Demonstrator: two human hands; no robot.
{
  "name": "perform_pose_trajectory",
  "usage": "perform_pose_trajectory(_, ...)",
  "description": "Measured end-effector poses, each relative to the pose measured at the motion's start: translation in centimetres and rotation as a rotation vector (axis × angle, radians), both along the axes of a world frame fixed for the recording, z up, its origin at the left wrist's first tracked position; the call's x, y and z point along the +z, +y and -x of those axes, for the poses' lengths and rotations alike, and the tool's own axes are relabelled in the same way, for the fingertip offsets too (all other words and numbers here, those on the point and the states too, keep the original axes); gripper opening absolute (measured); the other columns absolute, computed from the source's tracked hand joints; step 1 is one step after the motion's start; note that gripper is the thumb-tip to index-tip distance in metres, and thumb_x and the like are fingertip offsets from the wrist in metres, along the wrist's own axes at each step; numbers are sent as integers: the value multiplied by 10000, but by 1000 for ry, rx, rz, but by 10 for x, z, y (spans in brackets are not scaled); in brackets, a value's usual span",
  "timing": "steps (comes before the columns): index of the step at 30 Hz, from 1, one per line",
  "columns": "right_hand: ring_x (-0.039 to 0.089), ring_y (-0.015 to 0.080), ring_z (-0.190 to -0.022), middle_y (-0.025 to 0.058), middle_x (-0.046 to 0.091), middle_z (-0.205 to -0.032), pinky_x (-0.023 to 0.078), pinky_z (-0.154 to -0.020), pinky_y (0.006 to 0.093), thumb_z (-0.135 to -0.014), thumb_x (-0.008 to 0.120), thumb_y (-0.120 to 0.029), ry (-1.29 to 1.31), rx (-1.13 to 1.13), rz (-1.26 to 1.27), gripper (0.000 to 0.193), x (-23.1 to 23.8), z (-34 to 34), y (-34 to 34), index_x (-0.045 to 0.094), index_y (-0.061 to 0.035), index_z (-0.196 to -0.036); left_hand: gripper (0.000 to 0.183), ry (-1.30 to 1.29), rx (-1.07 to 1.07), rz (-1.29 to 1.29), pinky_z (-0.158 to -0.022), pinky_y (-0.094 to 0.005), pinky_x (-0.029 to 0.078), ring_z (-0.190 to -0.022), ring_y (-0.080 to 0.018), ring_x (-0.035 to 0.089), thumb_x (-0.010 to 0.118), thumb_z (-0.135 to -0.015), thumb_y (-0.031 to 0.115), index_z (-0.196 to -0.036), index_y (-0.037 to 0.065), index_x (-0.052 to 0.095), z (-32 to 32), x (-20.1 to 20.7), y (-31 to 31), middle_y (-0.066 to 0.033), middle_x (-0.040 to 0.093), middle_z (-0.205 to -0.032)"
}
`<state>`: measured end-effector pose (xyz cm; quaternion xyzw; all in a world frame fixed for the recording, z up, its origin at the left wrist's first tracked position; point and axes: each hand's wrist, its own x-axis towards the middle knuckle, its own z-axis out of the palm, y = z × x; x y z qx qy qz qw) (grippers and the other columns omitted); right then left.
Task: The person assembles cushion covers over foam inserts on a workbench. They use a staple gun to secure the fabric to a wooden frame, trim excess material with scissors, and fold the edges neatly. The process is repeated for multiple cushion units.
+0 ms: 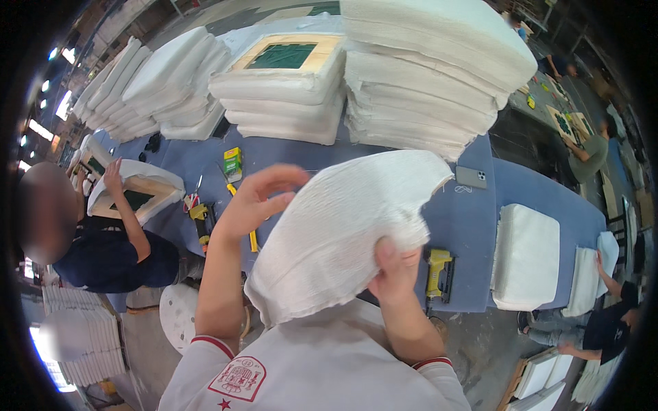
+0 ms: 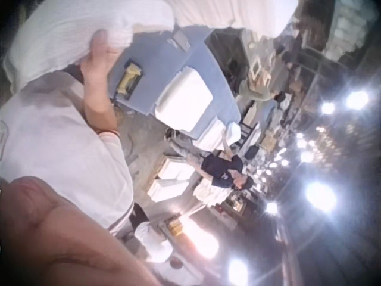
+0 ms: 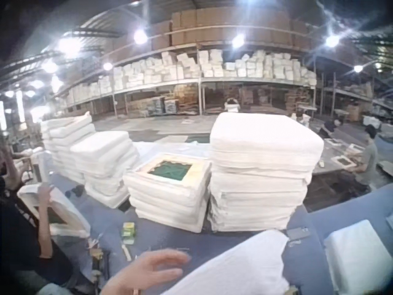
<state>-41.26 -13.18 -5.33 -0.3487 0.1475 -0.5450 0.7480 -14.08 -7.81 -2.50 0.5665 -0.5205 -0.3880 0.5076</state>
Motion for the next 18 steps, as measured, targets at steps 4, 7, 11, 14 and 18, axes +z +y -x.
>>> perform_pose_trajectory(4, 621, 314, -1377, 205, 601, -1526, 518, -1146, 462, -1096, 575, -378, -67, -63, -81, 643, -15, 35, -38, 458, 19, -1588, 463, -607, 133, -330, -1064, -374, 540, -1236, -280, 722, 850, -902, 227, -1310, 29, 751, -53, -96, 61, -129, 761, -1359)
perform_pose_trajectory(7, 605, 336, -1403, 192, 593, -1551, 492, -1185, 494, -1123, 495, -437, -243, -33, -57, 646, -20, 59, -69, 457, -5, -1602, 658, -608, 89, -560, -1106, -418, 523, -1352, -327, 661, 879, -867, 262, -1462, 77, 667, -52, -179, 118, -151, 690, -1476)
perform_pose_trajectory(11, 593, 339, -1421, 174, 588, -1567, 471, -1214, 512, -1136, 484, -448, -307, -146, -219, 633, -28, 82, -89, 459, -30, -1611, 843, -137, -27, -475, -1134, -433, 488, -1368, -336, 626, 916, -828, 275, -1549, 31, 554, -1, -193, 124, -189, 652, -1496)
perform_pose_trajectory(14, 600, 335, -1412, 174, 601, -1554, 483, -1206, 511, -1131, 531, -415, -281, -24, -164, 601, -28, 67, -93, 485, -36, -1596, 886, -188, 105, -435, -1149, -444, 476, -1369, -357, 615, 923, -827, 316, -1561, 14, 532, 10, -156, 119, -209, 641, -1501)
perform_pose_trajectory(18, 684, 293, -1272, 162, 681, -1436, 542, -1116, 457, -1123, 577, -296, -302, 22, -143, 488, -37, 69, -91, 555, -28, -1531, 947, -360, 269, -283, -1168, -459, 461, -1371, -386, 601, 933, -825, 371, -1577, -10, 502, 5, -108, 69, -237, 627, -1509)
